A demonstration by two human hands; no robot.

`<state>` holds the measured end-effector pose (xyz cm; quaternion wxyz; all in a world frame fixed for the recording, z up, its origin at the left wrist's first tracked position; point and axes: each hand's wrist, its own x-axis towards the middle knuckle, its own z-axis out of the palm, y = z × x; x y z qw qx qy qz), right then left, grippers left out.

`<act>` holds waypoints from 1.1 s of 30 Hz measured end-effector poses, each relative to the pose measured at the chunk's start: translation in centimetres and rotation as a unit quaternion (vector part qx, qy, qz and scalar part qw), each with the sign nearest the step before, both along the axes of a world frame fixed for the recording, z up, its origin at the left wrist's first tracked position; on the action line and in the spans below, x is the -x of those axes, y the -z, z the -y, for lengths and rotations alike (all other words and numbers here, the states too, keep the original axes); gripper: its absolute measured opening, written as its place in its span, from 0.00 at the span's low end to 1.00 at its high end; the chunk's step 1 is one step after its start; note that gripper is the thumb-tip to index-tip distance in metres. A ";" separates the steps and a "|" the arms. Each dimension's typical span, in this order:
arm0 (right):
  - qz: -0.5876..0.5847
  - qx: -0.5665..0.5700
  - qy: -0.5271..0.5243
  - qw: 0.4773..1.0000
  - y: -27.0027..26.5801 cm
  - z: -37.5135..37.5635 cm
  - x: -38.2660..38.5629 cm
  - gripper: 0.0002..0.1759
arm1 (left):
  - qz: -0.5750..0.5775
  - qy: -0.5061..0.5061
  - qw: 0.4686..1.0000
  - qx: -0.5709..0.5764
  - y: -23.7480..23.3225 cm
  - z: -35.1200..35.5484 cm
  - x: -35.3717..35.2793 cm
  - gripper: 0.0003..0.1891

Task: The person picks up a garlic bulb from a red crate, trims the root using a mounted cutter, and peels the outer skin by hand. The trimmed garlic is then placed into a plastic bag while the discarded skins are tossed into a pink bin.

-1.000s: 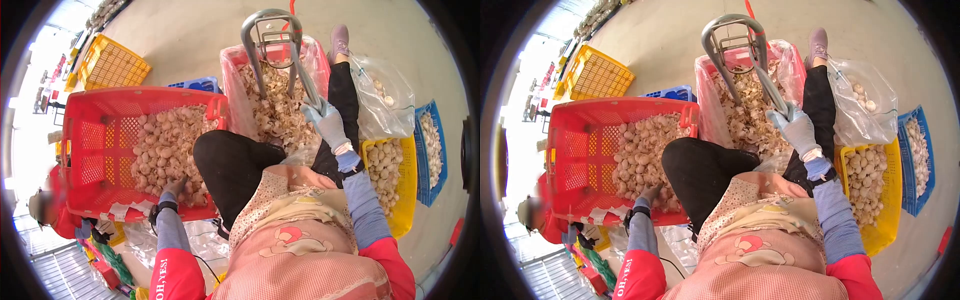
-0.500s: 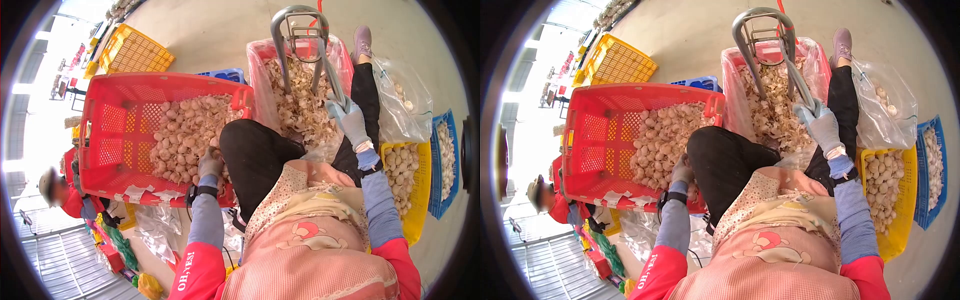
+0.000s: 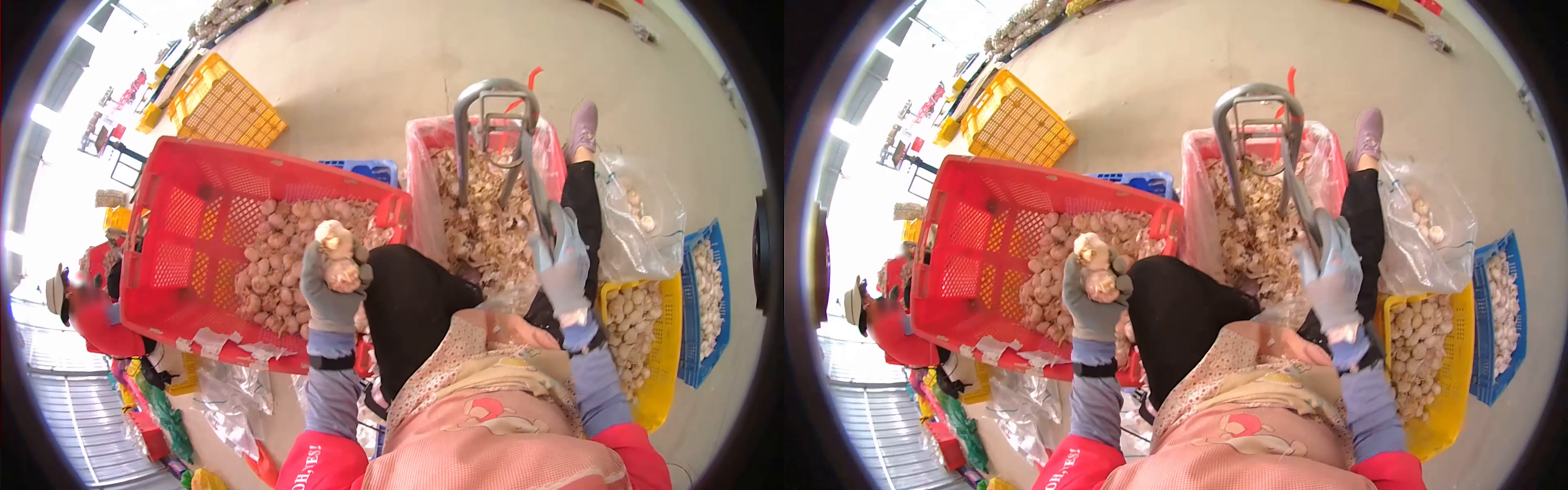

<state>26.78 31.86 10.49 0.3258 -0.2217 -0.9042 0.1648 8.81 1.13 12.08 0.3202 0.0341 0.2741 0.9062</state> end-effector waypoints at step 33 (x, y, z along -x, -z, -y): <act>-0.109 0.777 -0.008 0.620 1.5 5.0 -2.4 0.21 | -0.461 0.082 0.780 0.414 2.2 -12.5 -12.6 0.35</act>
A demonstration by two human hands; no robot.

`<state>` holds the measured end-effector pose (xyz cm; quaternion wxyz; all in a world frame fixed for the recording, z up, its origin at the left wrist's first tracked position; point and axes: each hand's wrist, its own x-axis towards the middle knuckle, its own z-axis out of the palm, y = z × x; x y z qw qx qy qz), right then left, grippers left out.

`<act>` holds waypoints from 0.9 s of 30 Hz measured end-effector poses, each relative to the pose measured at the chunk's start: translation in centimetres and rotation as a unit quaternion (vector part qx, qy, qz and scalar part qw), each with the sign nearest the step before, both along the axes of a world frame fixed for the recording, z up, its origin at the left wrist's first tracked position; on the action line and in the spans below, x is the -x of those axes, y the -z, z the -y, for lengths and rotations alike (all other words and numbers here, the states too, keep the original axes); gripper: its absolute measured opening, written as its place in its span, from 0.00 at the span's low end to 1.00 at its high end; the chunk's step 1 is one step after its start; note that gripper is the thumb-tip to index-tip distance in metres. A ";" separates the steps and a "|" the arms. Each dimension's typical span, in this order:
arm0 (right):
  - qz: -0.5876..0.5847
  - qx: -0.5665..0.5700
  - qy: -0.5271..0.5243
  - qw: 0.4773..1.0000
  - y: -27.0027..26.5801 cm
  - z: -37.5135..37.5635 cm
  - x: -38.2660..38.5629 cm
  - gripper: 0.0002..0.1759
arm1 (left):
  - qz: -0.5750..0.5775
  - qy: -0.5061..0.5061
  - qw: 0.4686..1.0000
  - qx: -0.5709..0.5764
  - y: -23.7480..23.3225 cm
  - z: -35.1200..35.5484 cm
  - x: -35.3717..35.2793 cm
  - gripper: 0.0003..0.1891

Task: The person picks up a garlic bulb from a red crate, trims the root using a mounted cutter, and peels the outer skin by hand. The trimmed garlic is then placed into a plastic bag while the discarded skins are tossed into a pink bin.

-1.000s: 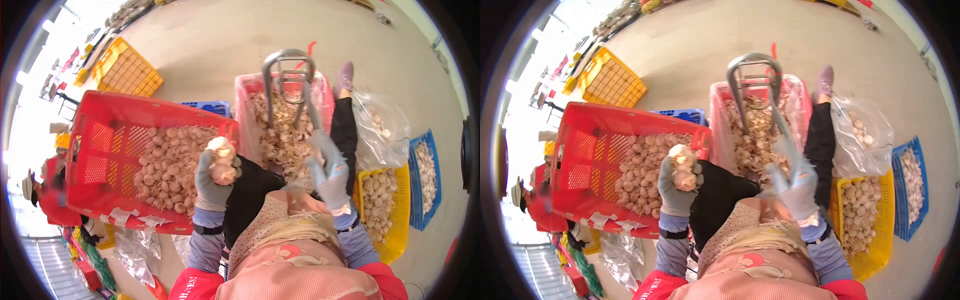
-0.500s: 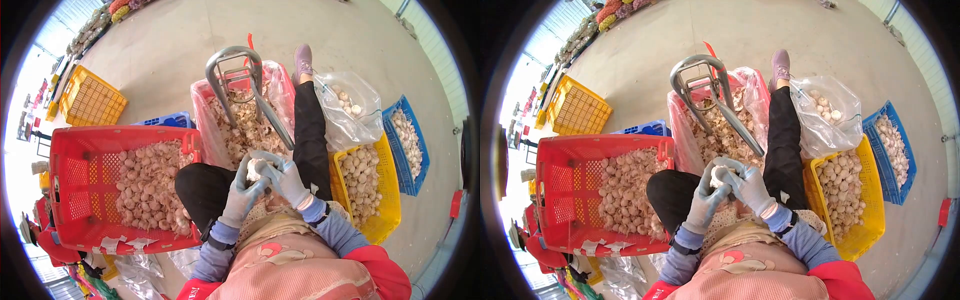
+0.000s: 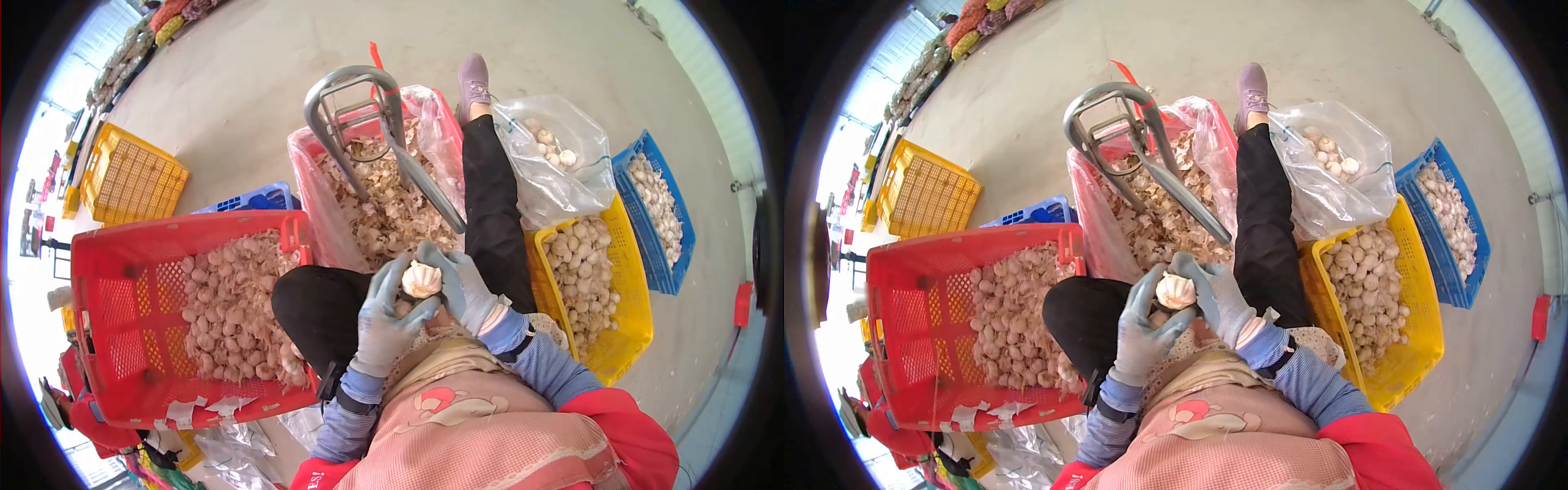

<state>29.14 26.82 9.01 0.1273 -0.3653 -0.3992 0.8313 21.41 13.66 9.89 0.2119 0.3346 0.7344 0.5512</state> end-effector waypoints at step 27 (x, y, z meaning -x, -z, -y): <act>0.140 -0.544 -0.196 0.804 -0.1 -8.7 1.8 0.24 | 0.343 -0.064 0.923 -0.163 -0.9 -4.6 5.1 0.35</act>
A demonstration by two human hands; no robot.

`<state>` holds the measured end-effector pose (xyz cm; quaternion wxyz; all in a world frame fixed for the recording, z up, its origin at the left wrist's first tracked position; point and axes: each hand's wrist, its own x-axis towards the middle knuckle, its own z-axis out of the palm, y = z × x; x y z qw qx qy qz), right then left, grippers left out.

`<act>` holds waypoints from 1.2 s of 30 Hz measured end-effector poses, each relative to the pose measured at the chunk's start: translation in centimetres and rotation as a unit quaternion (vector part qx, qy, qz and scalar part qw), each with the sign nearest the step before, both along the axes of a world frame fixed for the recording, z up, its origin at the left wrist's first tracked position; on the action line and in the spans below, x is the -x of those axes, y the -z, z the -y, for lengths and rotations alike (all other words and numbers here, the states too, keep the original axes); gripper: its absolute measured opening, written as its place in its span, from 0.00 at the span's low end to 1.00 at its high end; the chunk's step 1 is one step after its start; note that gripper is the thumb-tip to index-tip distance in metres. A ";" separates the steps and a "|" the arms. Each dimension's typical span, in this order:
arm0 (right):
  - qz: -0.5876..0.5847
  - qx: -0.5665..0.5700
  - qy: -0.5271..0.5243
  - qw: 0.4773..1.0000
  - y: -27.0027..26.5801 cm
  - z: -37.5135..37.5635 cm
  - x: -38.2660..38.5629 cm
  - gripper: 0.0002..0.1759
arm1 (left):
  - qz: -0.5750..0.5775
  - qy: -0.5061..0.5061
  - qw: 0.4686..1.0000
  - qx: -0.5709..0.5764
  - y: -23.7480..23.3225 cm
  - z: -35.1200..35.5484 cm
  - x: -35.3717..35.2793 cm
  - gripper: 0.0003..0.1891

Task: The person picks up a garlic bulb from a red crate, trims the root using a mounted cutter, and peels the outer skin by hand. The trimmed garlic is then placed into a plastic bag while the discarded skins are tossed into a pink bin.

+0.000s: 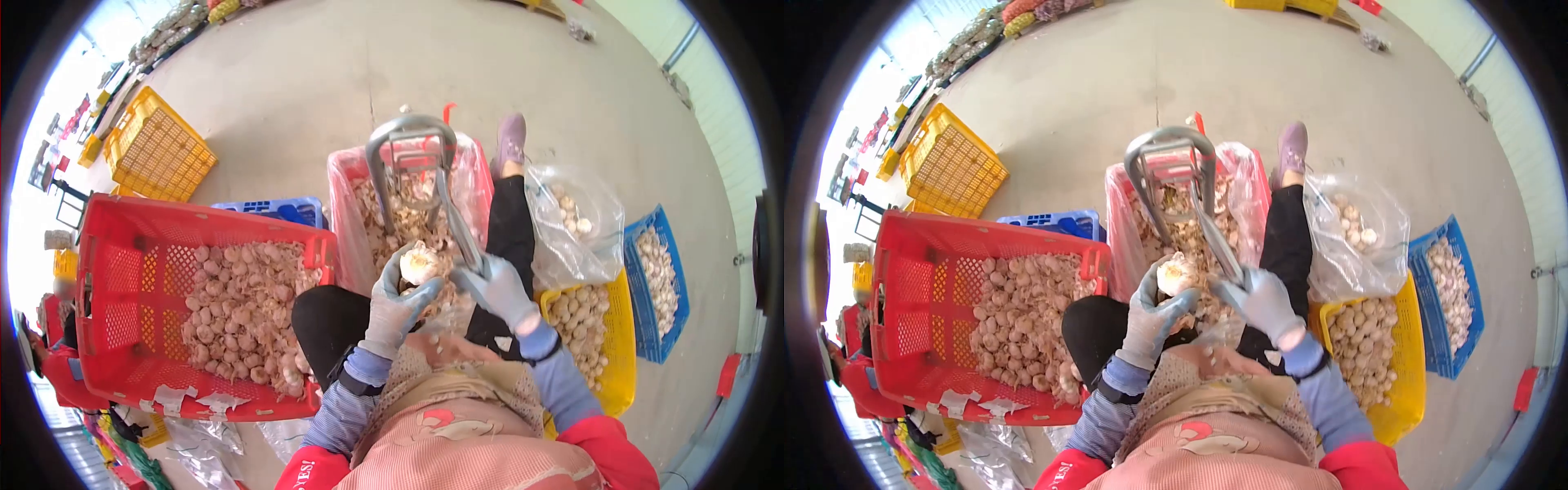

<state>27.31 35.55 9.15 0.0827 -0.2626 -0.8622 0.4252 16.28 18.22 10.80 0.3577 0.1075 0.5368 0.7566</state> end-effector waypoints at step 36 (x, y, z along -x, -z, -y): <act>-0.167 -0.204 -0.010 0.965 -7.3 2.7 -0.8 0.30 | -0.112 0.076 0.979 0.151 -1.4 -1.0 3.5 0.15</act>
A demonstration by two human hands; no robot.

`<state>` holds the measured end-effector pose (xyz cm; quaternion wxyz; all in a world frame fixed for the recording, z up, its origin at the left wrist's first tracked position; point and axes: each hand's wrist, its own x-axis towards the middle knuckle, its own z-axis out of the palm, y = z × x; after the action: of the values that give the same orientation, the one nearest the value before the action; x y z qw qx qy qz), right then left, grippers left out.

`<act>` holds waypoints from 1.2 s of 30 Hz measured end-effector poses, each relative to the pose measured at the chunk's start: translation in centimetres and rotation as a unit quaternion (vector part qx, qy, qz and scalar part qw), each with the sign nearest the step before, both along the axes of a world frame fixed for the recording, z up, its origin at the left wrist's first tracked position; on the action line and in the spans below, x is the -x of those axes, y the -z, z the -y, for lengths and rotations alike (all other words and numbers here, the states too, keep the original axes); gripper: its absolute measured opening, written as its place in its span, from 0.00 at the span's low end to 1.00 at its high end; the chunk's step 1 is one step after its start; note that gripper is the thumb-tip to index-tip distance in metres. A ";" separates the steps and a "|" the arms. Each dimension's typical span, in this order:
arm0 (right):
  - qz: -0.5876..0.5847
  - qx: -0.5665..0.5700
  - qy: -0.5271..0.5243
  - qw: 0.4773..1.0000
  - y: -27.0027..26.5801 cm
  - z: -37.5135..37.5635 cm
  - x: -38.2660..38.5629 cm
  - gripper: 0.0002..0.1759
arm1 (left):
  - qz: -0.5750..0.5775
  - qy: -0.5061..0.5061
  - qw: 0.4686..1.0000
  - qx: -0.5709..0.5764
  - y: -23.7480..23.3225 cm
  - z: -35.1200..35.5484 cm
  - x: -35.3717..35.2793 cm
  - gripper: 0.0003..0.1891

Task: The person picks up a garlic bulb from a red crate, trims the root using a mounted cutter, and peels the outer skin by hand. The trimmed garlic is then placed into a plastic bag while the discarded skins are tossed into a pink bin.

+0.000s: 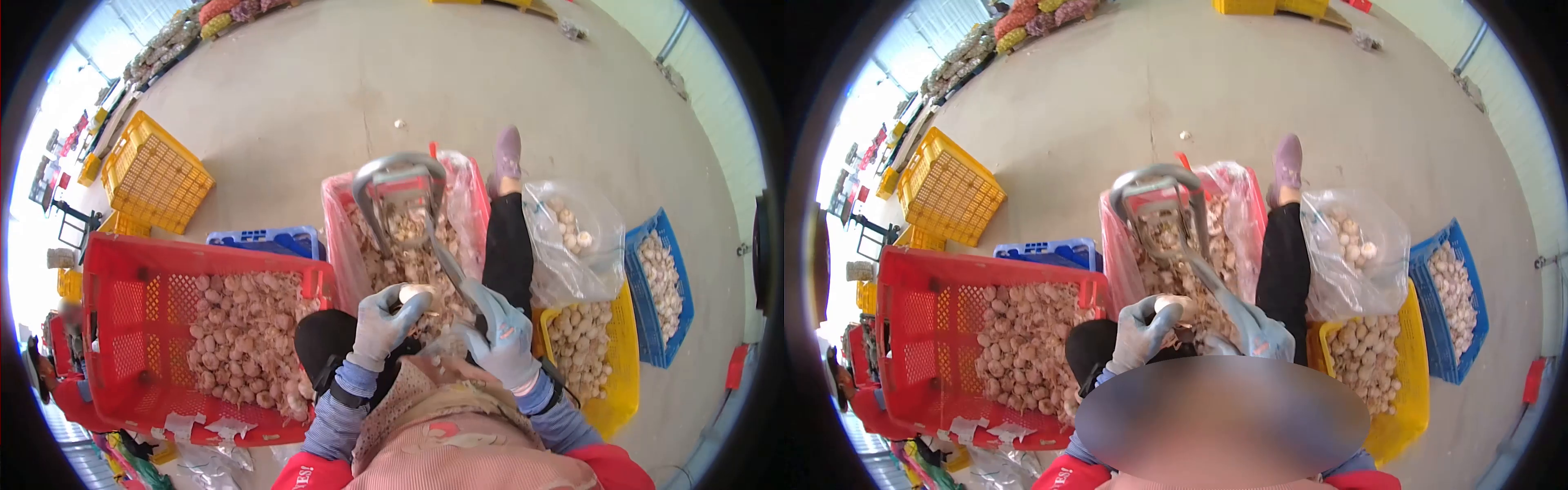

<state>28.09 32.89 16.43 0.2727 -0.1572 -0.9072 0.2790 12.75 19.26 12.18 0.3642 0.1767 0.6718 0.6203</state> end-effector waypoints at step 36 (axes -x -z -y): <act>0.010 0.533 0.010 0.846 5.5 2.2 -2.7 0.12 | 0.179 0.008 0.974 -0.136 1.3 5.4 -7.6 0.29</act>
<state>30.80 30.66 10.94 0.1409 -0.2905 -0.6203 0.7148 20.37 13.91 10.90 0.4564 0.1156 0.5038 0.7243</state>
